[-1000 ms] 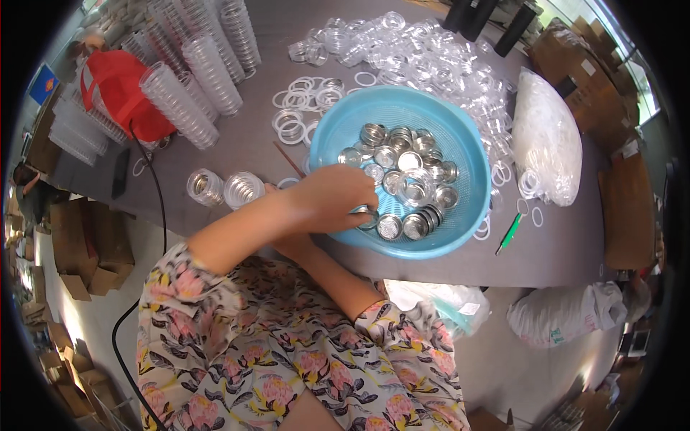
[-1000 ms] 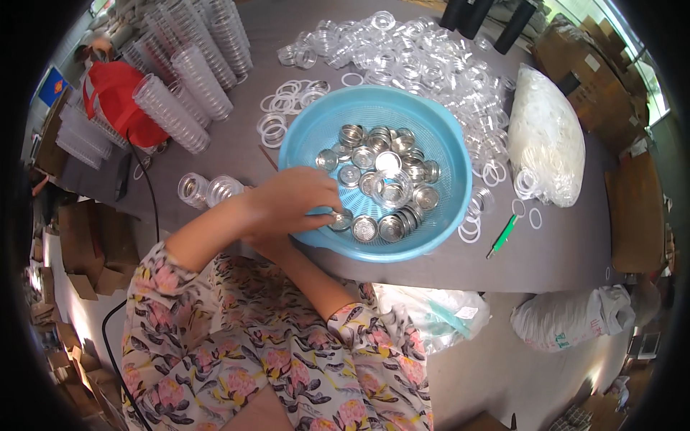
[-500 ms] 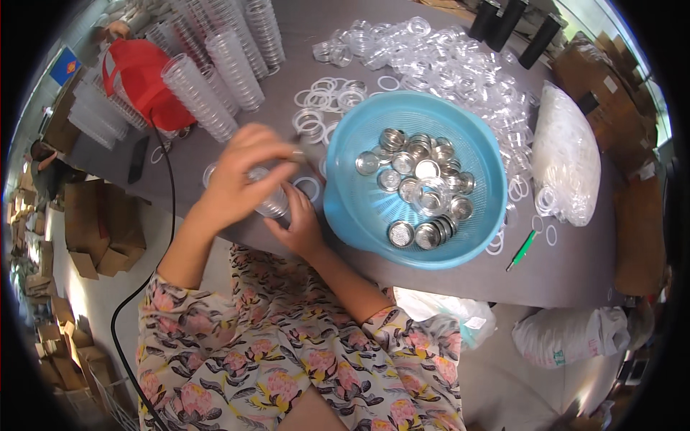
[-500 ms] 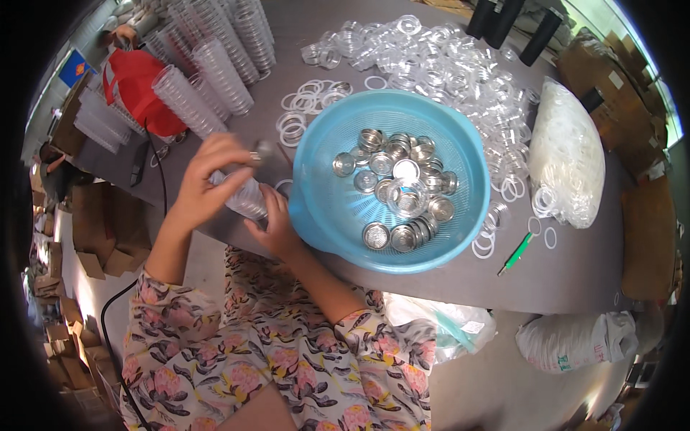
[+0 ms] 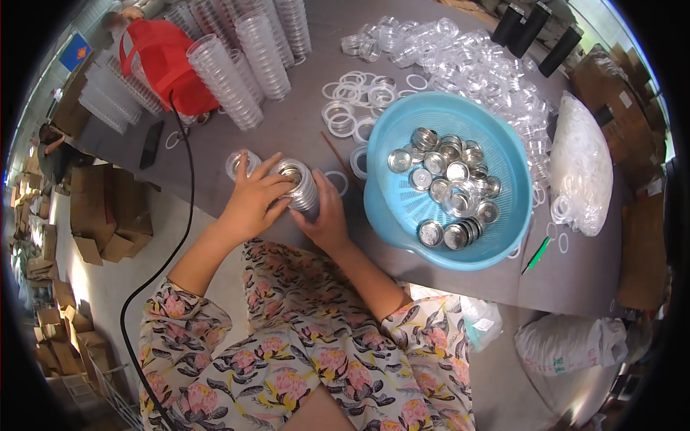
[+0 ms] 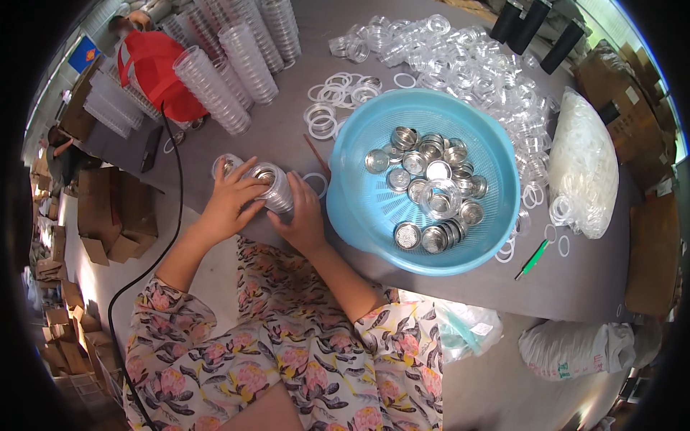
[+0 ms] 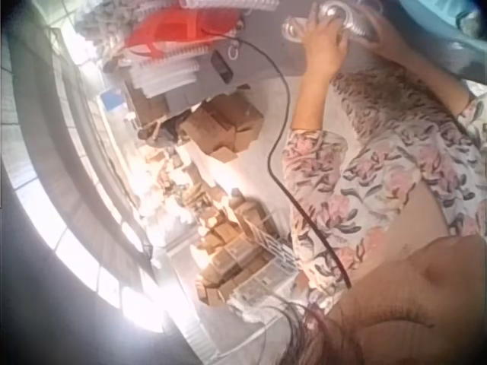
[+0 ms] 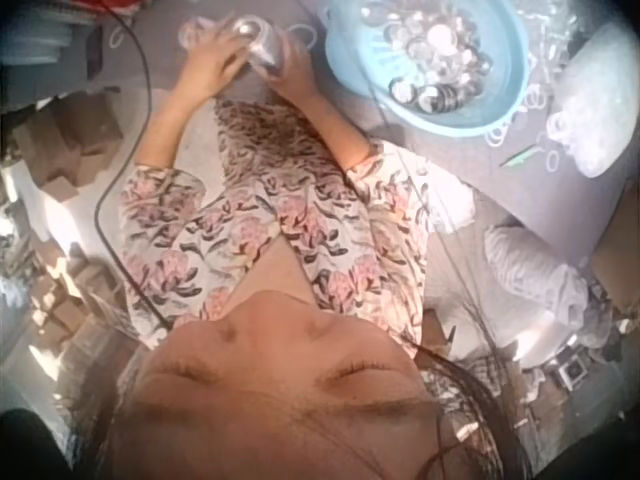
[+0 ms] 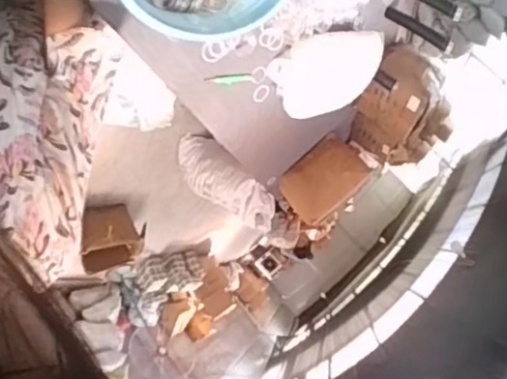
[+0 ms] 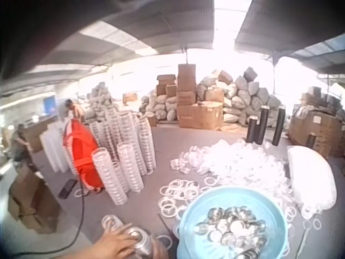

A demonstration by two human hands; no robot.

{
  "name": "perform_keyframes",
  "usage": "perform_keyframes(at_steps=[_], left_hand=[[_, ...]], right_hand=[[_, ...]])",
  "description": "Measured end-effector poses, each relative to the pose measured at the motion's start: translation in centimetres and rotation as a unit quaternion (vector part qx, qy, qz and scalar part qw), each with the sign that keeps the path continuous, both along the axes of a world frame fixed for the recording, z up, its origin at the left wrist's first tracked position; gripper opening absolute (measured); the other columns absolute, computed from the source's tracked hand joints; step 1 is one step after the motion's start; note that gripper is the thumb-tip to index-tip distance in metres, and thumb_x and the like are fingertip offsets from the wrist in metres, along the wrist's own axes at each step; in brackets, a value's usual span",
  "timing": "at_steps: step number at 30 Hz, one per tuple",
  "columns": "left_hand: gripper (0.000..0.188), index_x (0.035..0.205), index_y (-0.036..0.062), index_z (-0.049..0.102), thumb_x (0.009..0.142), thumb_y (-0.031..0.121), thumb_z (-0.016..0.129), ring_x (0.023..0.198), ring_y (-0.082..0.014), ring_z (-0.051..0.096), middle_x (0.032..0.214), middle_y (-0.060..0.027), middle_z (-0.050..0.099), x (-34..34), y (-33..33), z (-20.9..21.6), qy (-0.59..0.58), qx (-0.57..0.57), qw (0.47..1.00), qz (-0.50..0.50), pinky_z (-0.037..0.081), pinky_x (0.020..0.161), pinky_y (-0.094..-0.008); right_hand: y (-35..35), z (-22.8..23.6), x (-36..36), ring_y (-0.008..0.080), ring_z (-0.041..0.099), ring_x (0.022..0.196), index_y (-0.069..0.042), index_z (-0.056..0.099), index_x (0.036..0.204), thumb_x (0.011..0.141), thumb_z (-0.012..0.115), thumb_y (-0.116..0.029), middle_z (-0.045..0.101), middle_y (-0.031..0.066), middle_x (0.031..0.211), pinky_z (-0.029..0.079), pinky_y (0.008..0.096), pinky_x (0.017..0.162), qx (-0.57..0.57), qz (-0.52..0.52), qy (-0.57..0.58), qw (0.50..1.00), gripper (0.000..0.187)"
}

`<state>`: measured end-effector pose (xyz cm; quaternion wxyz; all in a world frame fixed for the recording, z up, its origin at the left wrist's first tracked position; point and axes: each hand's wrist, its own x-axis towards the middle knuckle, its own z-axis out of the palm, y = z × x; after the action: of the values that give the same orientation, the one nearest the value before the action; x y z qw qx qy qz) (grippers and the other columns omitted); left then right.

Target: The person assembles small clear plastic containers by placing metal lids and white rubber rings into them. They pick up lids from a blue basket and rings from the table, insert them into the containers, and stack the finished units. The person occasionally uses a thin stick to adjust the internal components.

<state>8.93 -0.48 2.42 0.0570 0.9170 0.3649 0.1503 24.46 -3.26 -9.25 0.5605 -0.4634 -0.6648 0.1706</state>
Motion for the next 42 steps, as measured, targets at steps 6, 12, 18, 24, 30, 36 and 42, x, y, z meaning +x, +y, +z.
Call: perform_keyframes(at_steps=[6, 12, 18, 24, 30, 36, 42], left_hand=[[0.016, 0.096, 0.0068, 0.066, 0.084, 0.017, 0.062, 0.124, -0.0269, 0.042, 0.102, -0.0032, 0.063, -1.3, 1.3, -0.9, -0.088, -0.094, 0.991, 0.023, 0.011, 0.106, -0.0605], [0.016, 0.092, 0.0053, 0.066, 0.082, 0.017, 0.062, 0.108, -0.0242, 0.049, 0.094, -0.0019, 0.063, -4.9, 3.1, -0.5, -0.201, 0.019, 0.963, 0.177, 0.016, 0.105, -0.0555], [0.017, 0.094, 0.0071, 0.065, 0.081, 0.017, 0.062, 0.106, -0.0238, 0.049, 0.095, -0.0019, 0.061, -7.1, 3.9, -3.2, 0.018, 0.063, 0.978, 0.199, 0.015, 0.106, -0.057], [0.022, 0.094, 0.0078, 0.064, 0.073, 0.013, 0.067, 0.096, -0.0263, 0.053, 0.091, -0.0066, 0.06, -2.9, 2.9, 0.6, -0.119, 0.123, 0.978, 0.117, 0.034, 0.094, -0.0424], [0.015, 0.086, 0.007, 0.064, 0.072, 0.012, 0.068, 0.09, -0.0254, 0.054, 0.085, -0.0061, 0.058, 11.7, 2.8, 3.9, -0.125, 0.022, 0.967, -0.221, 0.041, 0.082, -0.0388], [0.022, 0.091, 0.0088, 0.069, 0.071, 0.015, 0.065, 0.097, -0.0226, 0.054, 0.086, -0.0059, 0.064, 21.1, 4.6, 2.8, 0.342, 0.053, 0.917, -0.199, 0.038, 0.085, -0.0363], [0.02, 0.091, 0.0103, 0.07, 0.072, 0.015, 0.065, 0.098, -0.0231, 0.056, 0.089, -0.0077, 0.066, 21.2, 6.4, 0.9, 0.309, -0.034, 0.934, -0.178, 0.037, 0.09, -0.038]], right_hand=[[1.2, -0.7, -1.2, 0.0401, 0.049, 0.111, 0.004, 0.034, 0.132, 0.068, 0.077, -0.021, 0.049, 0.0249, 0.12, 0.039, 0.0448, 0.094, -0.044, 0.011, 0.031, 0.998, 0.081], [1.2, -0.4, -1.0, 0.0403, 0.049, 0.11, 0.004, 0.035, 0.131, 0.067, 0.078, -0.022, 0.05, 0.0249, 0.119, 0.04, 0.0449, 0.094, -0.054, 0.01, 0.022, 0.998, 0.081], [1.1, -0.3, -0.9, 0.0398, 0.05, 0.11, 0.004, 0.037, 0.13, 0.066, 0.079, -0.021, 0.051, 0.0248, 0.119, 0.04, 0.0441, 0.093, -0.042, 0.014, 0.031, 0.999, 0.08], [0.9, -0.7, -1.2, 0.041, 0.048, 0.111, 0.005, 0.031, 0.134, 0.068, 0.075, -0.021, 0.048, 0.0251, 0.123, 0.039, 0.0452, 0.095, -0.023, 0.004, 0.05, 0.998, 0.083], [1.3, -1.9, -1.0, 0.0361, 0.049, 0.113, 0.001, 0.046, 0.124, 0.073, 0.073, -0.021, 0.053, 0.0196, 0.121, 0.038, 0.043, 0.096, -0.014, 0.044, 0.072, 0.996, 0.062], [1.3, -1.9, -1.5, 0.0337, 0.053, 0.108, 0.001, 0.058, 0.109, 0.076, 0.072, -0.022, 0.06, 0.0172, 0.11, 0.039, 0.0425, 0.094, 0.01, 0.051, 0.144, 0.988, 0.042], [1.1, -0.9, -1.2, 0.0372, 0.049, 0.111, -0.001, 0.052, 0.118, 0.071, 0.075, -0.022, 0.054, 0.0179, 0.117, 0.037, 0.0441, 0.096, -0.001, 0.038, 0.13, 0.991, 0.056]])
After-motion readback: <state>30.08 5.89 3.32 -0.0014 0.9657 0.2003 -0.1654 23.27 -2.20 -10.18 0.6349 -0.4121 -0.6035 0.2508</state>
